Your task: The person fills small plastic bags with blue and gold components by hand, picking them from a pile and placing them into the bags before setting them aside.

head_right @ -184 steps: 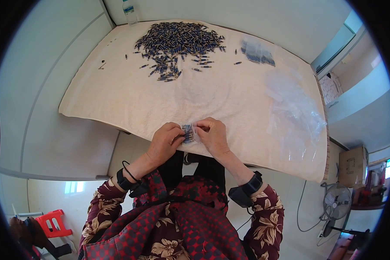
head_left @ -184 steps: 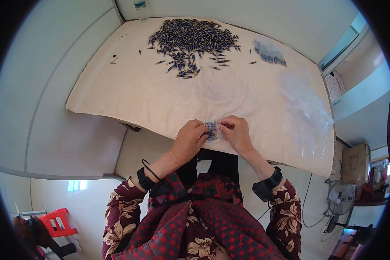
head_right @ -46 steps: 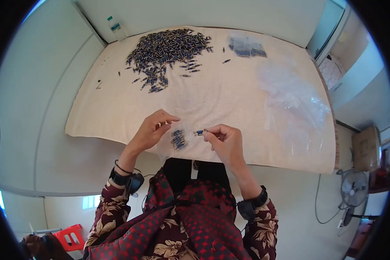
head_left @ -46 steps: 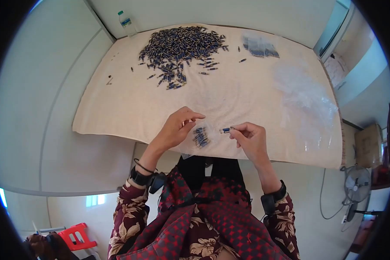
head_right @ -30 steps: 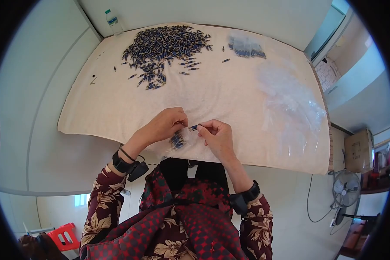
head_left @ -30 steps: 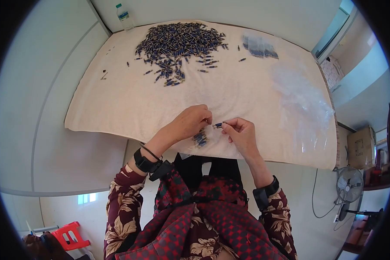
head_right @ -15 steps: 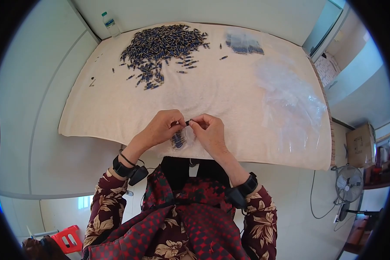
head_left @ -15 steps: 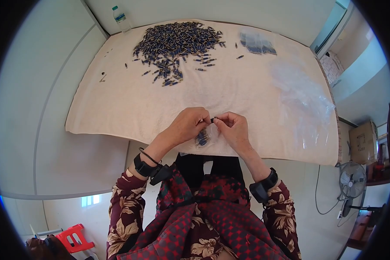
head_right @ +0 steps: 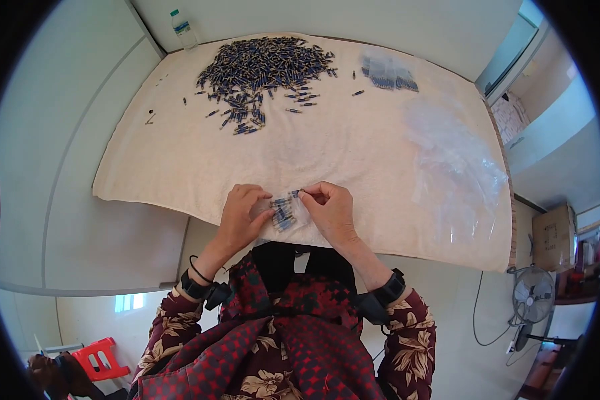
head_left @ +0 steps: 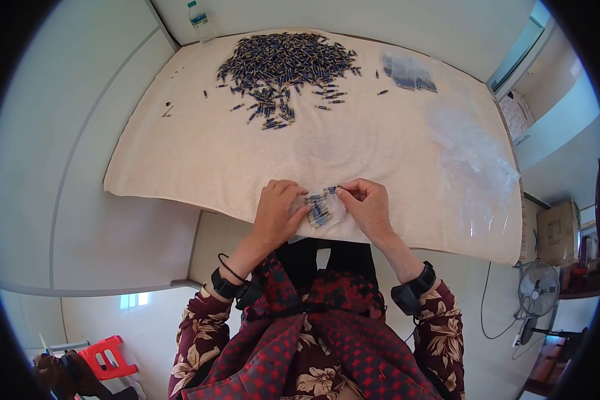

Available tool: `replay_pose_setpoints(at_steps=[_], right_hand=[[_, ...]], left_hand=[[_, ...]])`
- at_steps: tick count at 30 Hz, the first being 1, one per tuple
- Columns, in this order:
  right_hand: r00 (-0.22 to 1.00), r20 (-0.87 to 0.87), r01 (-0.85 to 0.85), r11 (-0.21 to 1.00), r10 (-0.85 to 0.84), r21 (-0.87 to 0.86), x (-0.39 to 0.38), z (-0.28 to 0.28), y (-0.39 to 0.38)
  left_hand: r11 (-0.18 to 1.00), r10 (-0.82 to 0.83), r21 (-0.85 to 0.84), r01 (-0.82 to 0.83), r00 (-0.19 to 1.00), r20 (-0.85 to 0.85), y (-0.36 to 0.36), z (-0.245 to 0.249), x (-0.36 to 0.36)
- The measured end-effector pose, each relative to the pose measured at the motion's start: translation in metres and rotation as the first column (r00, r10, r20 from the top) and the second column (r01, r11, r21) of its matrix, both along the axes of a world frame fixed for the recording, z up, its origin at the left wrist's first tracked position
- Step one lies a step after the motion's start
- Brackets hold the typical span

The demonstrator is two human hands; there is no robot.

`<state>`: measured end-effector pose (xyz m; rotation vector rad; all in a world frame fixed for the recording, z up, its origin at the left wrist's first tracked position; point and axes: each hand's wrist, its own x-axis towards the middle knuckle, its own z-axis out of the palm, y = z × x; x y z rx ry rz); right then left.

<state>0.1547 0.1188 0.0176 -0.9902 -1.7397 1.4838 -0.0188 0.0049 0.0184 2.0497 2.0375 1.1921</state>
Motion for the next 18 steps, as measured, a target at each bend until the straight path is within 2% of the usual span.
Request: replay_pose_setpoints(at_steps=[4, 10, 14, 18], right_hand=[[1.000, 0.024, -0.013, 1.000, 0.013, 0.010, 0.000, -0.004, 0.002], [0.999, -0.004, -0.039, 0.999, 0.039, 0.000, 0.002, -0.003, 0.003], [0.989, 0.066, -0.130, 0.990, 0.133, -0.055, 0.004, 0.000, 0.010], [0.993, -0.003, -0.114, 0.985, 0.115, -0.129, 0.001, 0.004, 0.013]], left_hand=[[0.999, -0.023, -0.046, 0.028, 0.994, 0.108, -0.010, -0.009, 0.000], [0.997, -0.043, -0.061, 0.050, 0.992, 0.118, -0.008, -0.007, -0.002], [0.993, -0.042, -0.106, 0.056, 0.991, 0.130, -0.008, -0.004, -0.002], [0.991, -0.043, -0.120, 0.061, 0.988, 0.148, -0.007, -0.003, -0.003]])
